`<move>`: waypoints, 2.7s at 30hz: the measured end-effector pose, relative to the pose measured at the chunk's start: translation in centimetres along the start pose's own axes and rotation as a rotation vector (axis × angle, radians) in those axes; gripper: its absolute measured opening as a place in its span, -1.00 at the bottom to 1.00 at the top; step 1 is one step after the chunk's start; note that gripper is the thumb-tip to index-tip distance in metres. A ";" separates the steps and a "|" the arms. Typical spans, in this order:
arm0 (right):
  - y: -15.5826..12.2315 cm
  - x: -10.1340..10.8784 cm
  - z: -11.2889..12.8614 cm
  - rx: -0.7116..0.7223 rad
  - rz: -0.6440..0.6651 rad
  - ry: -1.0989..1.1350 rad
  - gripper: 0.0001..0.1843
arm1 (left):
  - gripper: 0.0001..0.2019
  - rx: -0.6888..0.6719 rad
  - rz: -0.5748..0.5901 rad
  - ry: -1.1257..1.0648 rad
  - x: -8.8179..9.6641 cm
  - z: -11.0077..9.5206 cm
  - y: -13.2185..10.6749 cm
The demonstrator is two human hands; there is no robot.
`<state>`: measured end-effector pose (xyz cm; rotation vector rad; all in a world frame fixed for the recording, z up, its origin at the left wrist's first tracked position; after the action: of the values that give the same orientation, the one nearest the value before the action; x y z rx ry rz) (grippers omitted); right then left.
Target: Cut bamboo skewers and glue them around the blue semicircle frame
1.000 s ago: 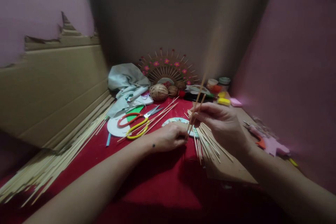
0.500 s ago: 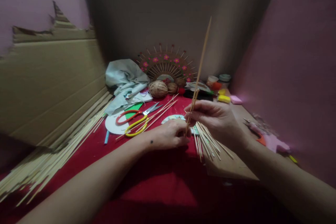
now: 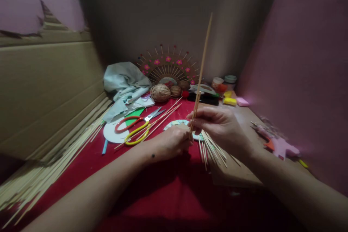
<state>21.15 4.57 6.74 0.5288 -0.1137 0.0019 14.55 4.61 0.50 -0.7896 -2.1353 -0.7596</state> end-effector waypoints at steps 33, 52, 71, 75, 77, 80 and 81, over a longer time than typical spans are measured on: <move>-0.2 0.6 1.7 0.055 -0.099 -0.077 -0.82 | -0.86 -0.112 -0.053 -0.002 -0.2 -0.8 -0.1; -0.3 1.8 -4.0 -0.393 -0.046 0.364 -0.81 | -0.74 0.794 0.157 0.591 11.5 15.2 -6.8; -0.5 1.5 -3.3 -0.412 0.049 0.481 -0.83 | -0.49 0.727 0.041 0.748 12.1 13.5 -5.9; -0.9 1.0 -3.5 -0.479 0.124 0.480 -0.82 | -0.48 0.770 -0.115 0.960 15.3 12.3 -6.3; -1.3 0.4 -3.9 -0.521 0.180 0.458 -0.82 | -0.48 0.788 -0.209 1.022 16.8 11.9 -6.6; -1.8 -0.3 -4.3 -0.565 0.240 0.431 -0.82 | -0.46 0.753 -0.331 1.081 18.1 11.0 -6.6; -1.9 -0.4 -4.4 -0.573 0.253 0.429 -0.82 | -0.46 0.732 -0.367 1.085 18.3 10.6 -6.5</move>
<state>21.24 5.18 2.00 -0.0690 0.2354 0.3201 -4.69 13.41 7.07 0.3772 -1.3433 -0.3581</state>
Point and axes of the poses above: each hand's wrist, its own y-axis towards the middle knuckle, its own x-axis out of the back of the hand, z = x × y, the point moved 10 cm from there along y, towards the middle knuckle, and after that the axes turned 9 degrees about -z, right-handed, at the moved point
